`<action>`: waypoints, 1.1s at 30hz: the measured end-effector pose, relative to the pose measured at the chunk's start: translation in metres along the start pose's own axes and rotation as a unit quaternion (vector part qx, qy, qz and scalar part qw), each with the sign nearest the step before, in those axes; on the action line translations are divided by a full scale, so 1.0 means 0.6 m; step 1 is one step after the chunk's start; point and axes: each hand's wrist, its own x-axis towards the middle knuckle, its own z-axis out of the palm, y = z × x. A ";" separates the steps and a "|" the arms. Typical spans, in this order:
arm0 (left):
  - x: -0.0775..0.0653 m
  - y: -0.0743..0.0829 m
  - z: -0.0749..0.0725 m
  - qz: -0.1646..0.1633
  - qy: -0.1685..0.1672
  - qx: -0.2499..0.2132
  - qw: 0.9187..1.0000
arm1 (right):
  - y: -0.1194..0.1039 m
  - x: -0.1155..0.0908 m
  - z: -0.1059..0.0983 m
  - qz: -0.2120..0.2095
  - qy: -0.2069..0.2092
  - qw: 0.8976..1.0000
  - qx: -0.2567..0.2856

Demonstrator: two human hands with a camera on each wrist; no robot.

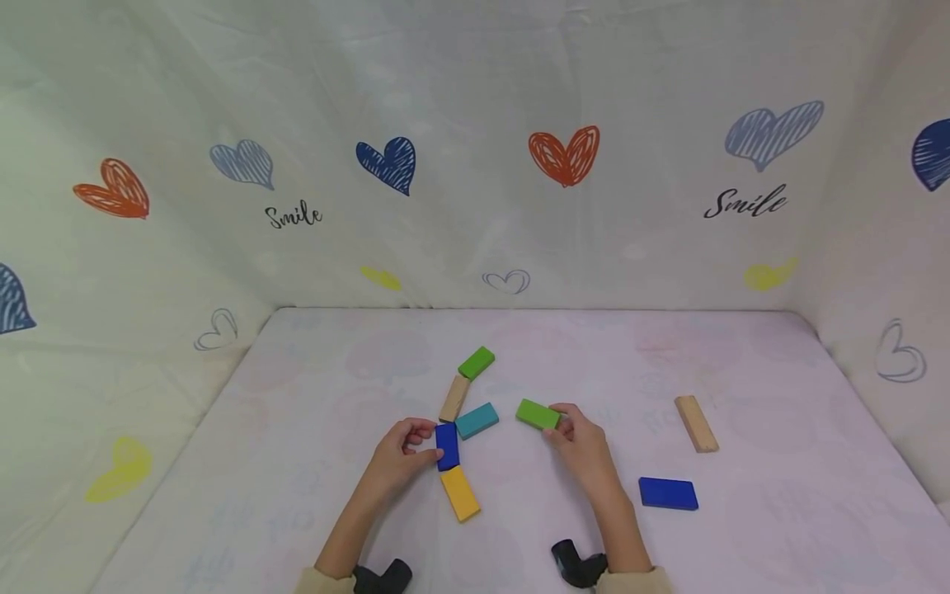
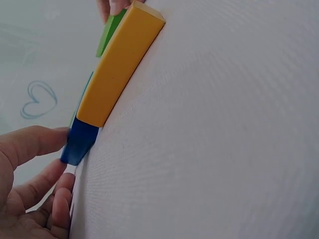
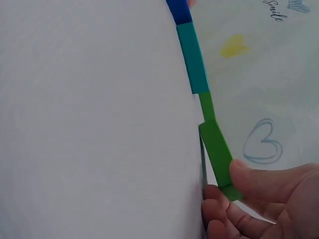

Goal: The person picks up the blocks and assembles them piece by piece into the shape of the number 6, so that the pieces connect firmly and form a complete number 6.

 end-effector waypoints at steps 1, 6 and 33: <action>0.001 0.000 0.000 0.000 0.000 0.000 1.000 | -0.002 0.002 0.002 -0.002 -0.001 1.000 -0.008; 0.003 0.002 0.000 -0.003 0.002 0.001 1.000 | -0.011 0.009 0.014 -0.002 -0.002 0.998 -0.067; -0.001 -0.007 0.003 0.016 0.004 0.007 1.000 | -0.014 0.007 0.021 -0.001 0.017 0.997 -0.081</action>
